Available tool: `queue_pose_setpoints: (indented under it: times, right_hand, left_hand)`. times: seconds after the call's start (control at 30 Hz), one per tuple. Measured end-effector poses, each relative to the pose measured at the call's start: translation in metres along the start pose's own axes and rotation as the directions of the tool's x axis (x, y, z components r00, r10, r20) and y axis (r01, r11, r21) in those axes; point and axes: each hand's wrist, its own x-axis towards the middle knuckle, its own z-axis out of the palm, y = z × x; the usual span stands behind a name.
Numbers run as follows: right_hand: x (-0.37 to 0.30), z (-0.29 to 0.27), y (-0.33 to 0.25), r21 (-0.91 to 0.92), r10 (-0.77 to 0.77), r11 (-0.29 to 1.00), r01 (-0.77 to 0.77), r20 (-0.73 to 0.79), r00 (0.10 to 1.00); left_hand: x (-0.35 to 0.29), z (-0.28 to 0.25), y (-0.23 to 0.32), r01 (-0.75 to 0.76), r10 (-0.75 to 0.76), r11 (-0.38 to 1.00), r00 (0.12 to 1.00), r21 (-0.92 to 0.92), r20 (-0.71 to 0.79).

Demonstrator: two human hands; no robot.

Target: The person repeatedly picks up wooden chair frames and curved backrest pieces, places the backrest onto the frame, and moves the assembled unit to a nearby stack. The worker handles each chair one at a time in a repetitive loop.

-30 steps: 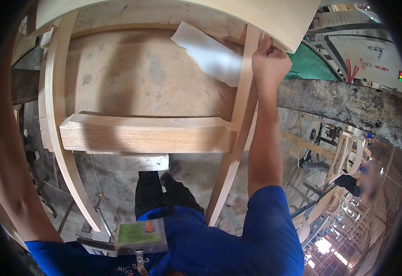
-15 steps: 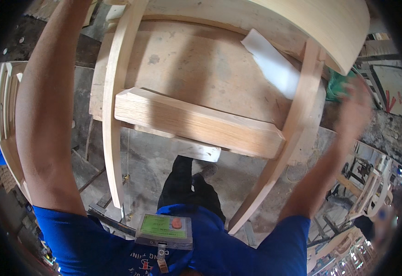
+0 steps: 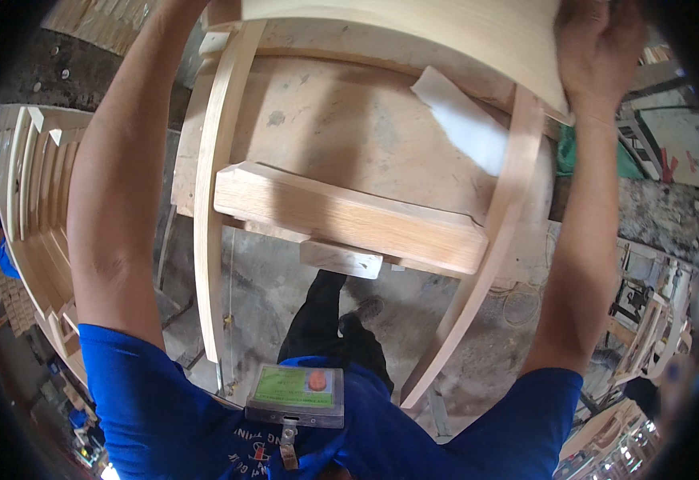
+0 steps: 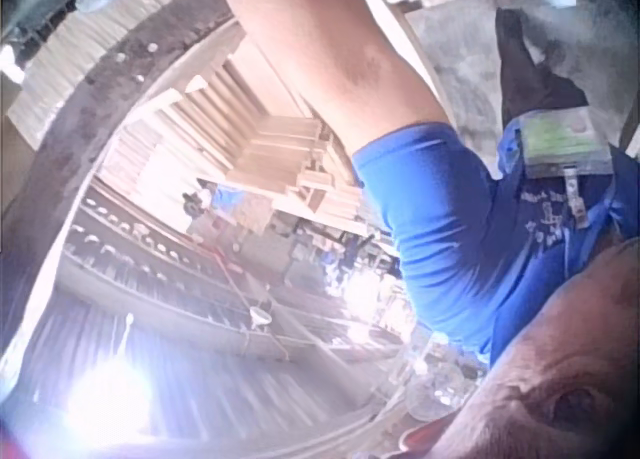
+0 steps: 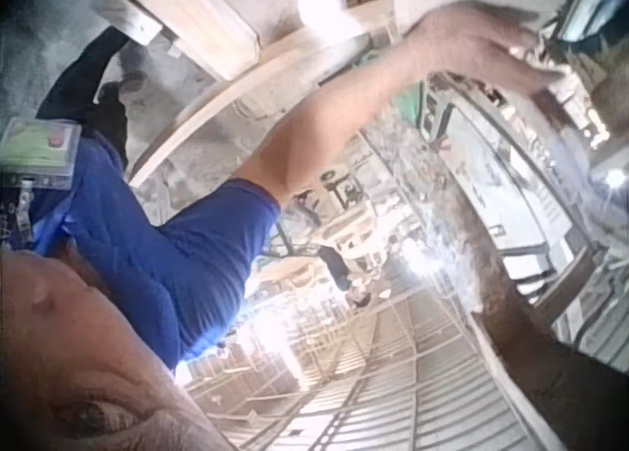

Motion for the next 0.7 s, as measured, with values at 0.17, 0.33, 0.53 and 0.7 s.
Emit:
queue_pose_setpoints:
  times: [0.17, 0.33, 0.53, 0.7]
  right_hand:
    - [-0.012, -0.022, -0.011, -0.001, 0.119, 0.993, -0.119, 0.020, 0.993]
    - [-0.088, -0.068, -0.069, -0.050, 0.544, 0.836, -0.546, 0.205, 0.814]
    - [-0.297, -0.242, -0.207, -0.137, 0.820, 0.392, -0.910, 0.501, 0.277]
    - [-0.367, -0.344, -0.323, -0.227, 0.797, -0.220, -0.949, 0.520, -0.309]
  left_hand:
    - [-0.002, -0.010, 0.031, 0.189, -0.186, 0.959, 0.982, -0.211, 0.034]
    - [-0.013, -0.030, 0.037, 0.529, -0.460, 0.788, 0.846, -0.316, 0.269]
    - [-0.071, -0.043, 0.006, 0.561, -0.495, 0.667, 0.826, -0.490, 0.271]
    - [-0.156, -0.084, 0.002, 0.617, -0.497, 0.659, 0.787, -0.430, 0.366]
